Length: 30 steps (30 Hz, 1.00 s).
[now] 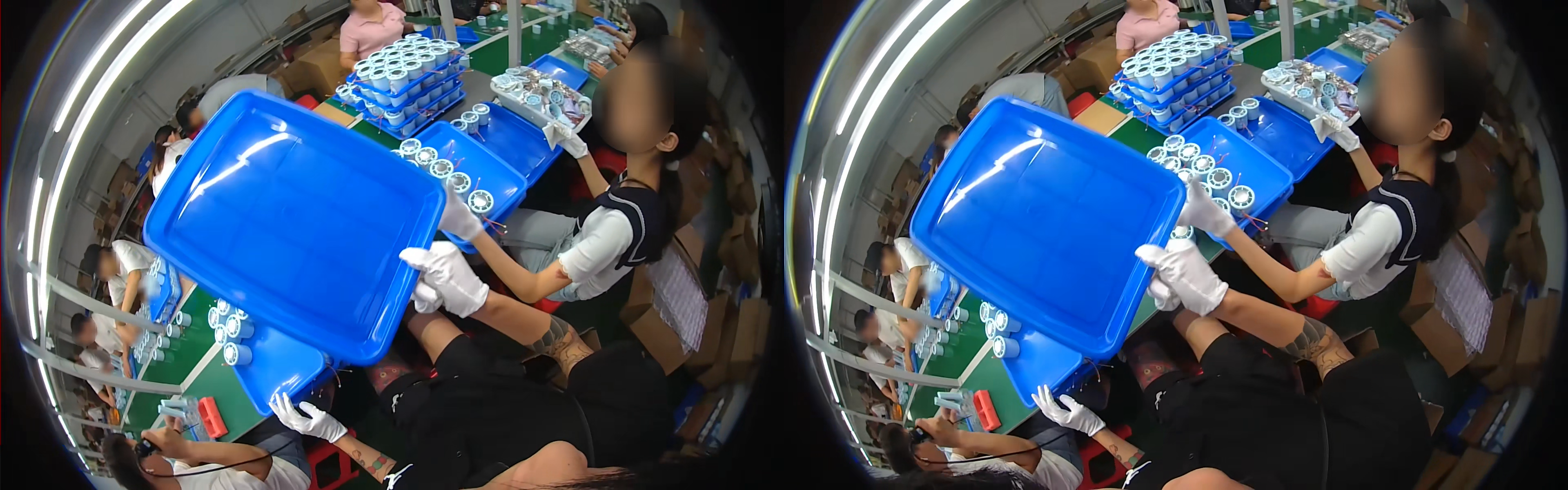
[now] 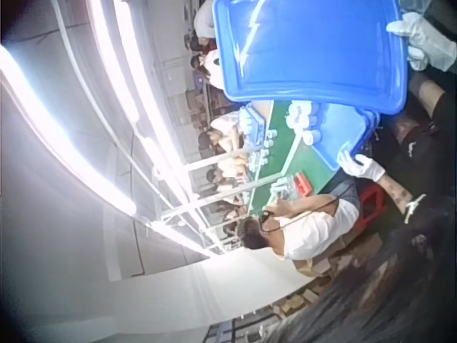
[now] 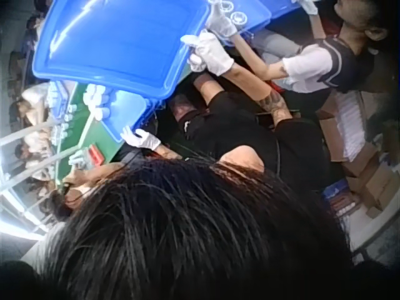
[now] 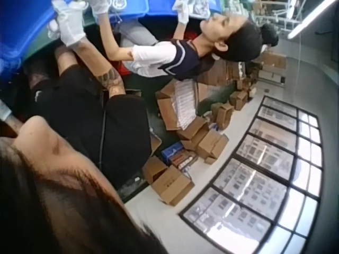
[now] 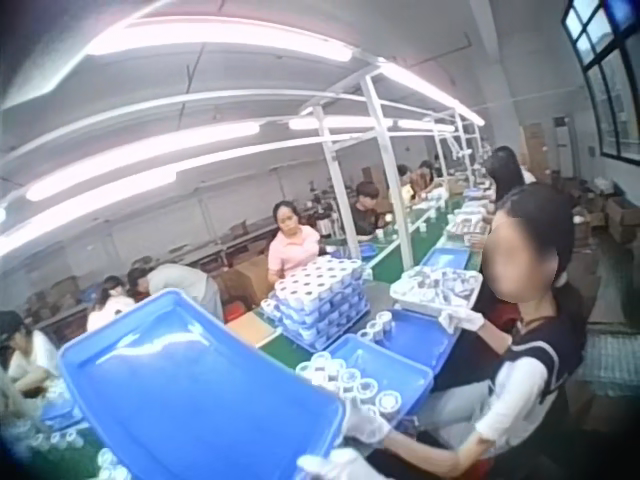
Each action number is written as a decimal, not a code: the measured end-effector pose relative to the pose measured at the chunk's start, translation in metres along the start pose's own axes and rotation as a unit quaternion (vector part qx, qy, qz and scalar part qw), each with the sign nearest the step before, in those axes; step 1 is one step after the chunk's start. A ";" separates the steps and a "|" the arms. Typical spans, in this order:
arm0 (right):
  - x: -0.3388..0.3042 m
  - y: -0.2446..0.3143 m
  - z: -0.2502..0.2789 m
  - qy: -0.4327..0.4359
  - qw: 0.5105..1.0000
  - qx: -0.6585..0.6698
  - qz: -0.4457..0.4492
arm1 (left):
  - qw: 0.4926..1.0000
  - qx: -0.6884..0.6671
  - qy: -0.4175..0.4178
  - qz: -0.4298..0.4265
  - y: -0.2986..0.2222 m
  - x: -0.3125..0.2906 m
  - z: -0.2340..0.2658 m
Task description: Sorting and placing electronic components into blue trays on a factory assembly line.
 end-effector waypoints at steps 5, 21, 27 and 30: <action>0.001 0.034 0.030 -0.118 0.993 0.016 0.026 | 0.999 -0.013 -0.022 -0.045 -0.011 0.005 -0.022; 0.026 0.105 0.144 -0.138 0.955 0.094 0.244 | 0.991 -0.047 -0.064 0.108 -0.004 -0.046 0.004; 0.019 0.007 0.201 -0.227 0.969 0.062 0.072 | 0.987 -0.091 -0.067 0.115 -0.031 -0.069 0.002; 0.014 -0.007 0.168 -0.254 0.962 0.008 0.094 | 0.976 -0.153 -0.074 0.133 -0.043 -0.076 0.006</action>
Point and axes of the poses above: each hand's wrist, its own x-axis towards the middle knuckle, its own z-axis out of the back of the hand, y = z × x, the point moved 7 cm from there along x, towards the middle knuckle, and after that the axes turned 3 degrees about -y, right-handed, at the moved point
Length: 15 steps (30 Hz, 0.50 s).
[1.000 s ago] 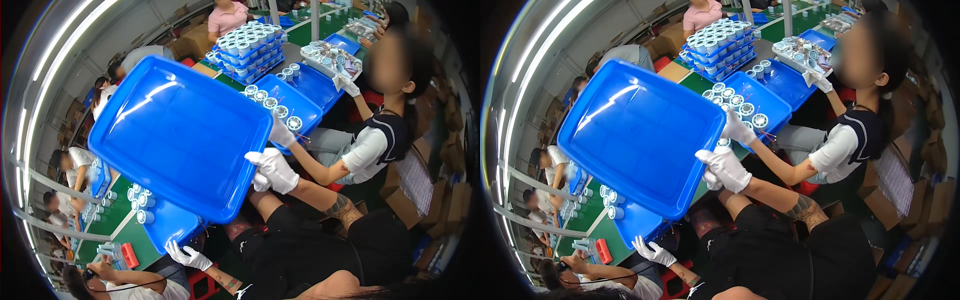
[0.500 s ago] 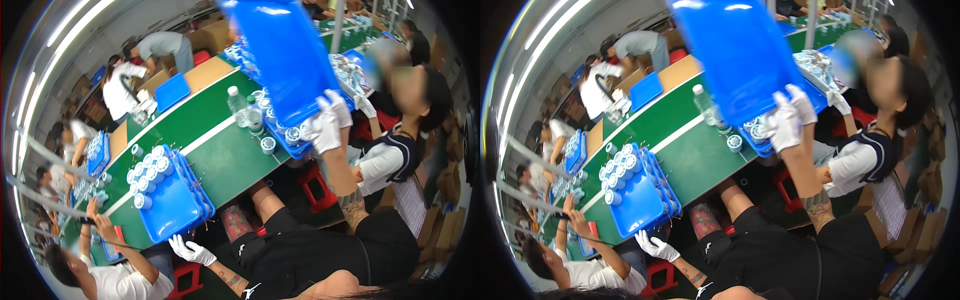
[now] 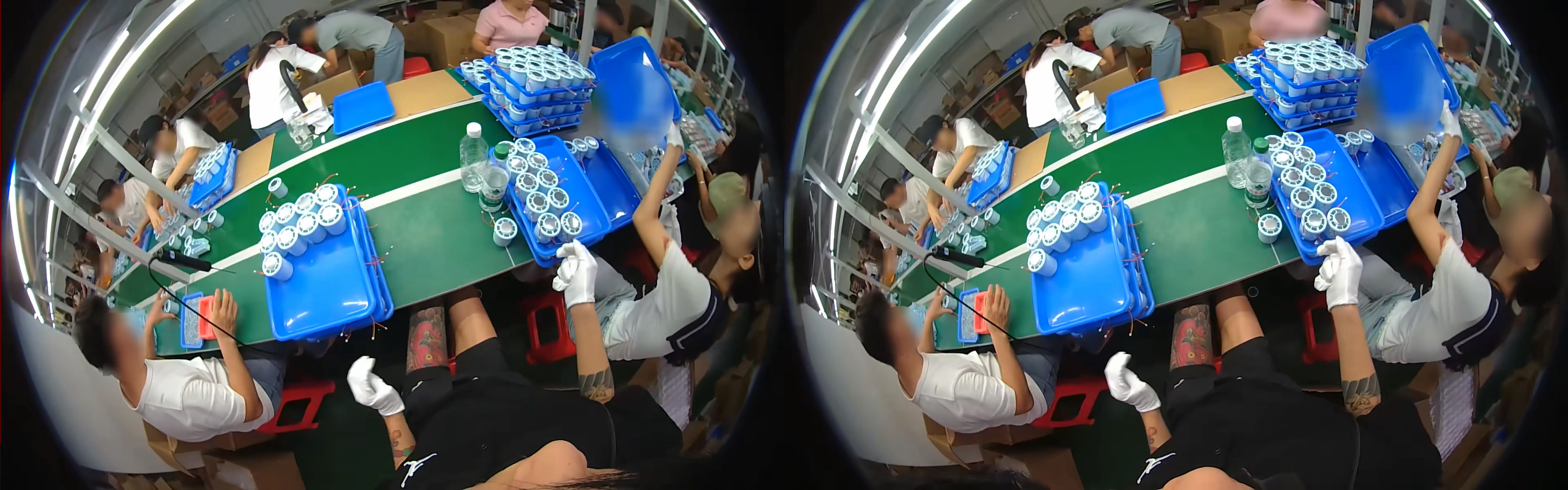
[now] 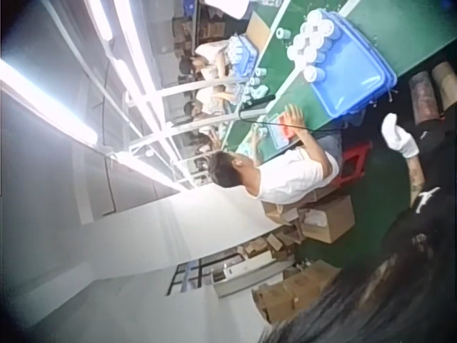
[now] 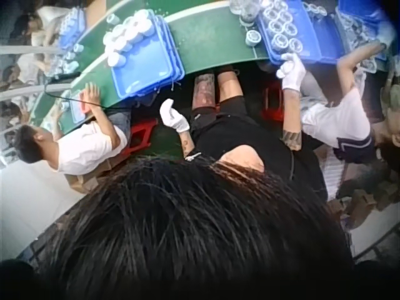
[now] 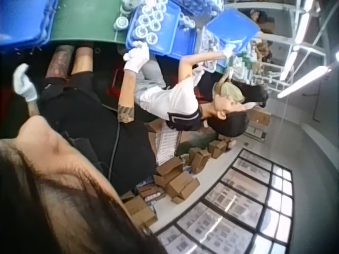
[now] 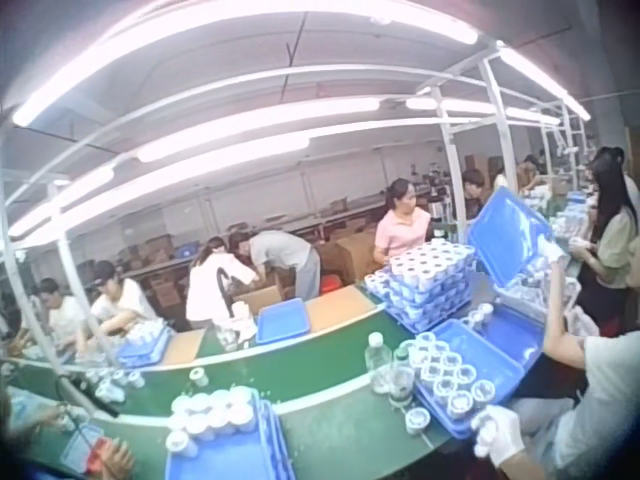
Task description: Sorting and placing electronic components into blue trays on a factory assembly line.
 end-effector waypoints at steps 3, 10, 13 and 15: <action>-0.017 0.001 0.001 -0.045 0.997 -0.044 0.053 | 0.984 -0.126 0.124 -0.005 -0.011 -0.013 -0.038; -0.020 -0.054 0.028 -0.018 0.988 -0.117 0.102 | 0.945 -0.179 0.243 -0.123 -0.057 0.006 -0.087; -0.037 -0.070 0.035 -0.058 0.976 -0.165 0.132 | 0.958 -0.158 0.143 -0.190 -0.061 0.043 -0.075; -0.041 -0.084 0.047 -0.052 0.975 -0.177 0.124 | 0.967 -0.139 0.104 -0.188 -0.045 0.067 -0.064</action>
Point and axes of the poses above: each hand's wrist, its own x-axis towards the middle knuckle, its own z-axis out of the back of the hand, y = z × x, the point moved 7 cm from there along x, towards the middle knuckle, and after that the axes turned 3 degrees about -y, right-handed, at the moved point
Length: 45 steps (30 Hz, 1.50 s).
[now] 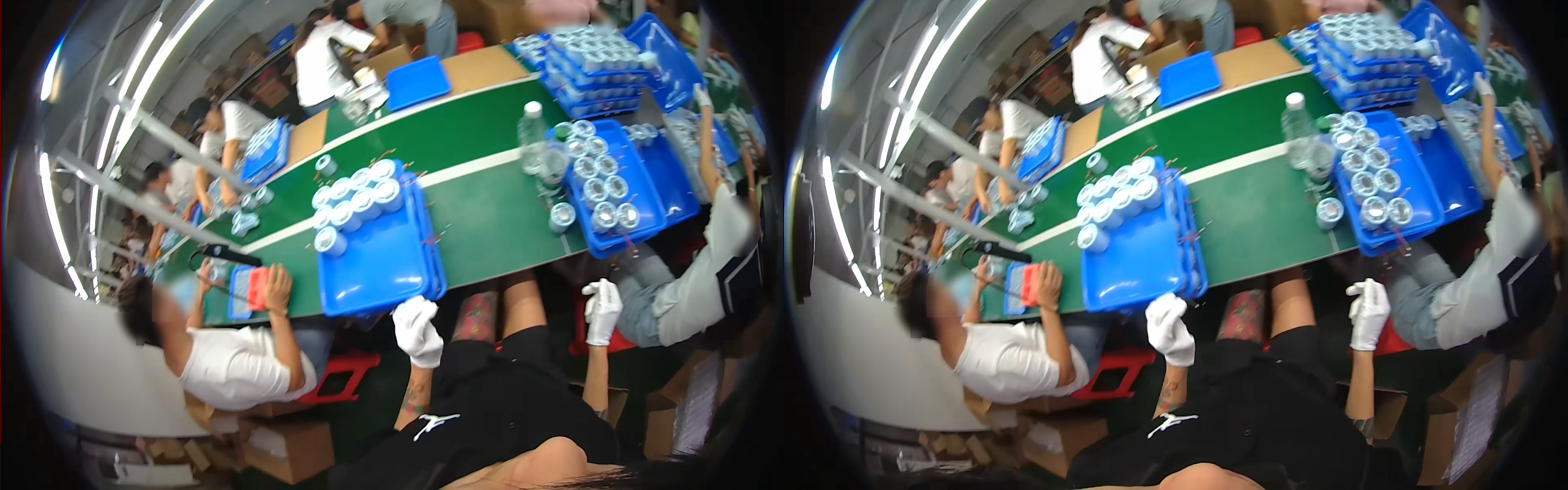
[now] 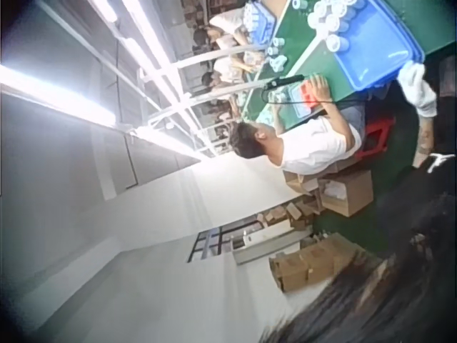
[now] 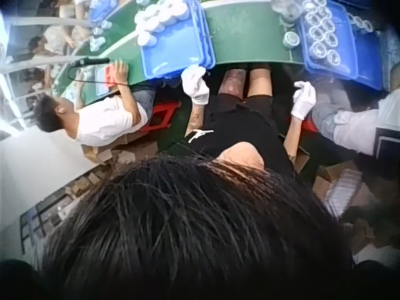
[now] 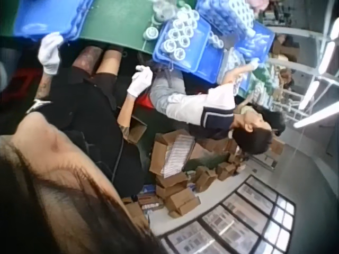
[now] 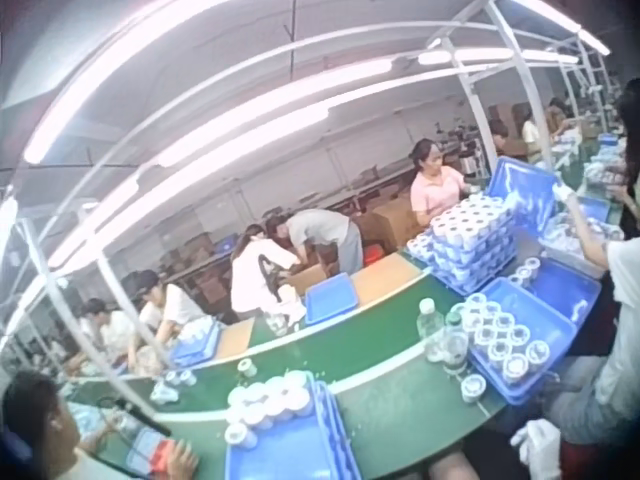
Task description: Sorting and placing electronic components into blue trays on a factory assembly line.
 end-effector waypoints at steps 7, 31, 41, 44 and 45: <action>-0.014 -0.023 0.004 0.035 0.997 -0.072 0.000 | 0.893 0.430 -0.063 0.114 0.074 0.025 0.063; -0.149 -0.032 -0.160 0.524 0.677 -0.407 0.317 | 0.883 0.118 -0.154 0.428 0.207 -0.010 0.121; -0.102 -0.037 -0.132 0.444 0.718 -0.460 0.274 | 0.864 0.020 -0.207 0.458 0.208 -0.019 0.124; -0.098 -0.043 -0.125 0.436 0.725 -0.462 0.266 | 0.857 -0.004 -0.229 0.462 0.215 -0.026 0.118; -0.095 -0.044 -0.126 0.432 0.722 -0.460 0.284 | 0.857 -0.003 -0.236 0.459 0.220 -0.031 0.119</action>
Point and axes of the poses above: each hand's wrist, its own x-axis towards the middle knuckle, its own z-axis out of the back of the hand, y = z × x, the point moved 7 cm from there along x, towards the middle knuckle, and after that the axes turned 3 degrees about -y, right-handed, at the moved point
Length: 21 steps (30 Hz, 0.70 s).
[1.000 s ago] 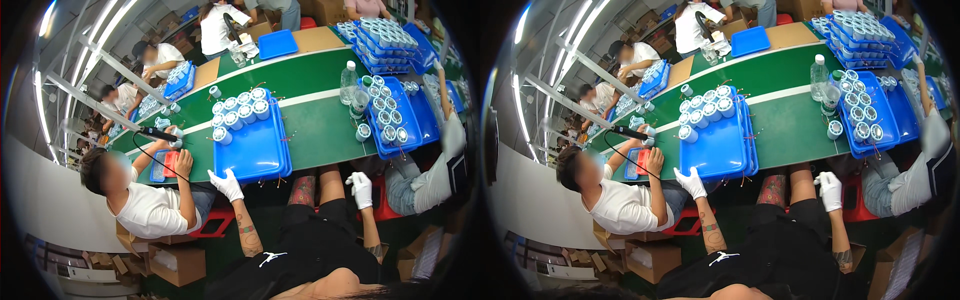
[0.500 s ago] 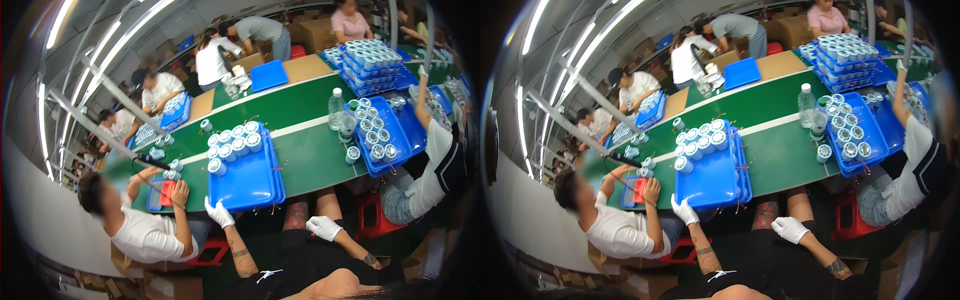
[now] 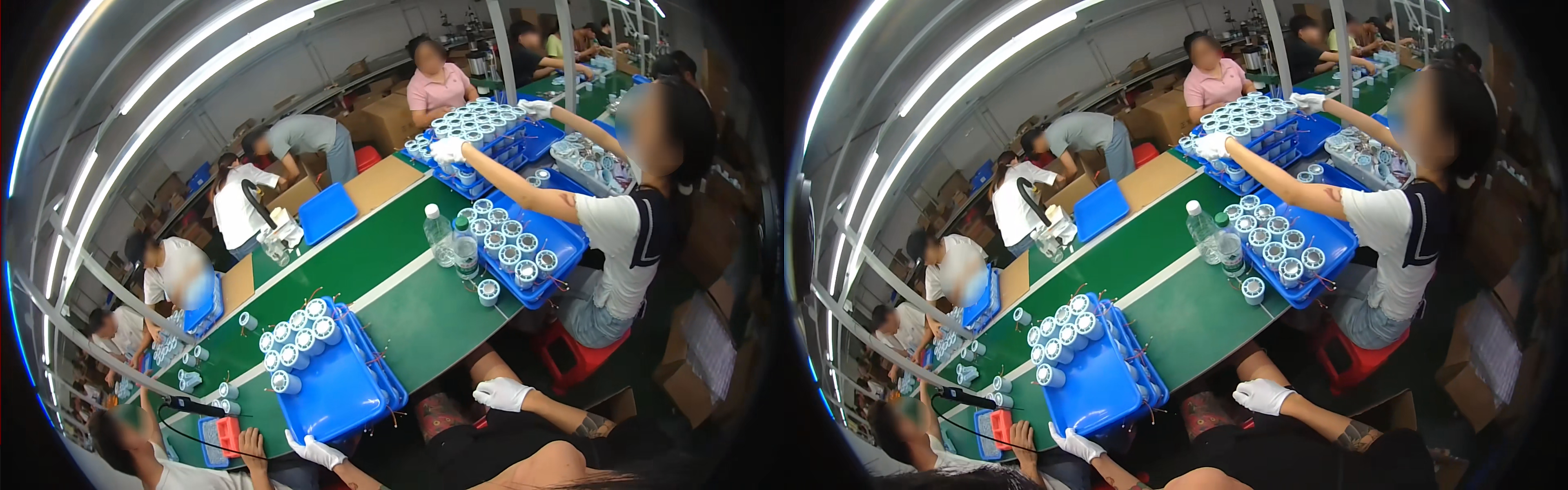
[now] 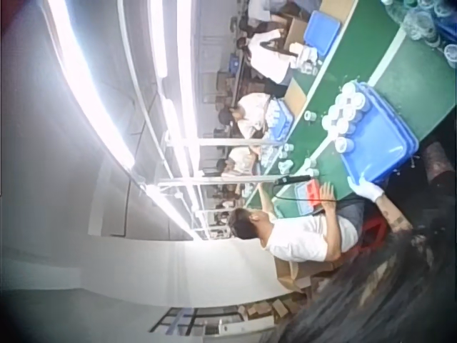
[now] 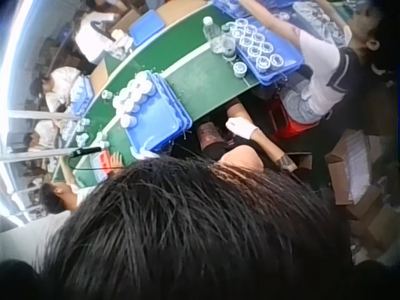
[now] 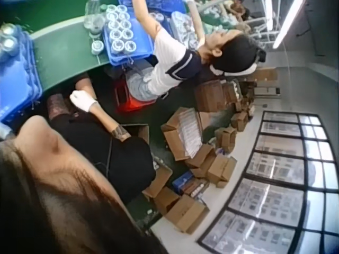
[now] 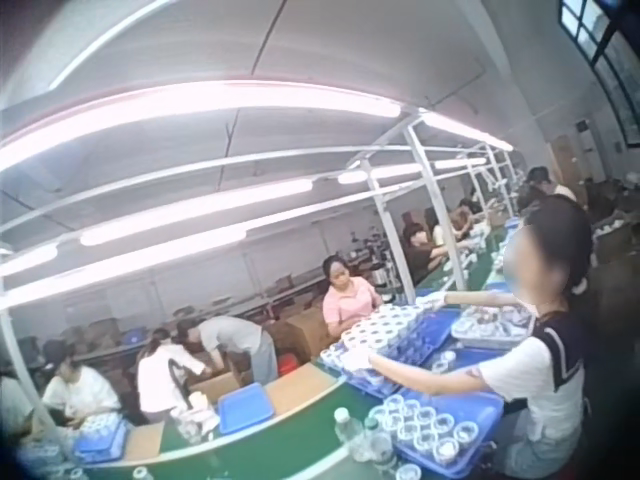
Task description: Sorting and placing electronic components into blue trays on a factory assembly line.
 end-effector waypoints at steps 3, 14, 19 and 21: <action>-0.005 -0.001 -0.003 -0.022 1.000 -0.012 0.018 | 1.000 -0.001 -0.006 -0.006 0.000 -0.005 -0.002; -0.004 0.018 -0.011 0.069 0.996 0.016 -0.052 | 1.000 0.001 0.000 -0.021 0.020 0.001 0.014; -0.003 0.018 -0.005 0.064 0.998 -0.008 -0.011 | 0.999 -0.024 0.044 0.010 -0.016 -0.021 0.003; -0.008 0.004 -0.004 0.056 0.997 -0.048 0.016 | 0.998 0.003 0.057 0.010 -0.004 -0.018 -0.002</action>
Point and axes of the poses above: each hand's wrist, its own x-axis towards the middle knuckle, its own z-axis out of the back of the hand, y = z × x, the point moved 7 cm from there along x, towards the middle knuckle, and after that the axes turned 3 degrees about -y, right-handed, at the moved point
